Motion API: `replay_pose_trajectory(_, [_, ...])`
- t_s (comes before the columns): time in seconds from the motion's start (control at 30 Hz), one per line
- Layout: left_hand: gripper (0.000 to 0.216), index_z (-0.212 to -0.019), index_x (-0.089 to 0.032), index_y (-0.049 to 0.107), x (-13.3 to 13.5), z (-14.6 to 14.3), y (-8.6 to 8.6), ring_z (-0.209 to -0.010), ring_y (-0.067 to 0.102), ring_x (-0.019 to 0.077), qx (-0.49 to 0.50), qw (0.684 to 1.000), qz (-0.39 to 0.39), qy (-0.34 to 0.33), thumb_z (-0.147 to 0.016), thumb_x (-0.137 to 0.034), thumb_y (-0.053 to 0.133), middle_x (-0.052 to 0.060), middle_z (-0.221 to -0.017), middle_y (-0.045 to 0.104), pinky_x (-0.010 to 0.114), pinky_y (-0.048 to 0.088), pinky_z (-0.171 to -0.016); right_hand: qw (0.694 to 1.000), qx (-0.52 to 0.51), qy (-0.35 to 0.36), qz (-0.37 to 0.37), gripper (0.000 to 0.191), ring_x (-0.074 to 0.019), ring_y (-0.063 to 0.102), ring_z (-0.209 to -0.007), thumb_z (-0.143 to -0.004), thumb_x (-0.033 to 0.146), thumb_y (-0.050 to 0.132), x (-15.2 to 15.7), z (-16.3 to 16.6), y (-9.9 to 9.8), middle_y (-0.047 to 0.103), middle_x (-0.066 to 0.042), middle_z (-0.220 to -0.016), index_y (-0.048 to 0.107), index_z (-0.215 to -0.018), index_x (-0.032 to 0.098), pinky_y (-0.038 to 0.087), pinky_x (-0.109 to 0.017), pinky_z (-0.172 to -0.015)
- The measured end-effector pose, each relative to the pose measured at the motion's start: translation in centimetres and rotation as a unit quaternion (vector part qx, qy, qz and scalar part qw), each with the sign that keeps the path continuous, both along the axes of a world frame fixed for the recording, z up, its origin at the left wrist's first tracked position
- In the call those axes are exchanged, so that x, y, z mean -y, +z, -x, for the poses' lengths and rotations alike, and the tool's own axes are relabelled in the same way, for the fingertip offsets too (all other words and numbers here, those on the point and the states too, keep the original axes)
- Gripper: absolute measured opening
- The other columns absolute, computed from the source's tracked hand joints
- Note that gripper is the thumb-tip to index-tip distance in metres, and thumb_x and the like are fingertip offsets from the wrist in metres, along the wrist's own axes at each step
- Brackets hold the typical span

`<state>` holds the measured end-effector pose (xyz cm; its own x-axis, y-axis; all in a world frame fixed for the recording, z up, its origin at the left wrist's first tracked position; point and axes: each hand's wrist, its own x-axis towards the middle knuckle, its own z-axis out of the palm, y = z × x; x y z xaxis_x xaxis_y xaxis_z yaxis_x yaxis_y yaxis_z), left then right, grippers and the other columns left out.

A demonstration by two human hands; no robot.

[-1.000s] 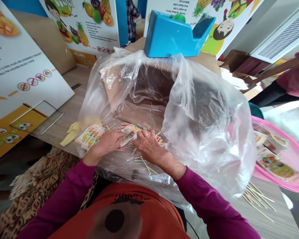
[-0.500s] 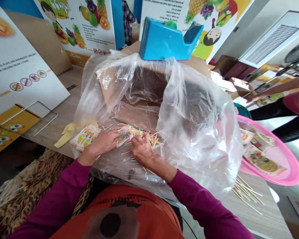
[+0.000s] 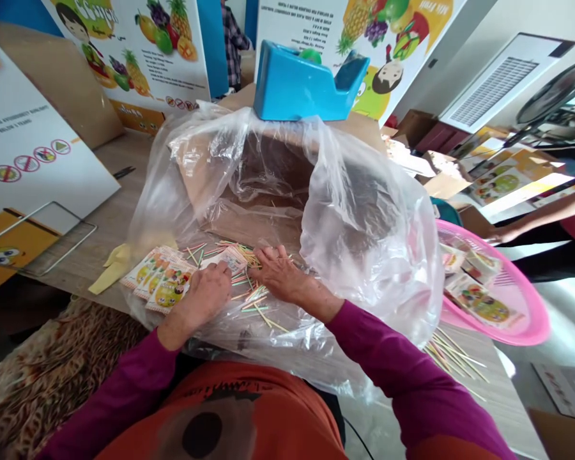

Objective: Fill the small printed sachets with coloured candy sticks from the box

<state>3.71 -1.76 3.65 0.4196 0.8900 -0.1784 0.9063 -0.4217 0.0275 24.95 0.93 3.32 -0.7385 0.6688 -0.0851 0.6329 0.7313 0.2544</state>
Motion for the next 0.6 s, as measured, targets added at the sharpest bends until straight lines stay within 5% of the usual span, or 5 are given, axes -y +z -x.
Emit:
replay_pose_trajectory(0.2, [0.033,-0.119,-0.014,0.078,-0.2,1.2,-0.3,-0.116,0.067,0.0334,0.021,1.000,0.002,-0.007,-0.100,-0.011,0.052,0.018,-0.125,0.073,0.042,0.058,-0.090,0.999,-0.008,-0.036,-0.017,0.024,-0.0344,0.057,-0.127,-0.105,0.013,0.055,1.4,-1.1,-0.8,0.066,-0.017,-0.145,0.077,-0.108,0.020,0.043,-0.056,-0.109])
replay_pose_trajectory(0.43, [0.032,-0.111,-0.014,0.078,-0.5,1.9,-1.7,-0.111,0.068,0.0311,0.059,0.998,-0.019,-0.008,-0.100,-0.013,0.049,0.017,-0.117,0.074,0.040,0.056,-0.089,0.981,-0.003,-0.188,0.044,0.033,-0.0363,0.057,-0.121,-0.106,0.011,0.045,0.4,0.6,1.3,0.070,-0.021,-0.133,0.075,-0.119,0.014,0.045,-0.049,-0.096])
replay_pose_trajectory(0.6, [0.026,-0.103,-0.016,0.079,-0.5,2.0,-2.4,-0.106,0.069,0.0303,0.096,0.995,-0.030,0.010,-0.097,-0.013,0.054,0.016,-0.111,0.075,0.040,0.056,-0.090,0.965,-0.024,-0.252,0.069,0.030,-0.0351,0.058,-0.120,-0.107,0.014,0.046,-0.9,2.6,0.9,0.072,-0.018,-0.127,0.073,-0.121,0.016,0.045,-0.047,-0.094])
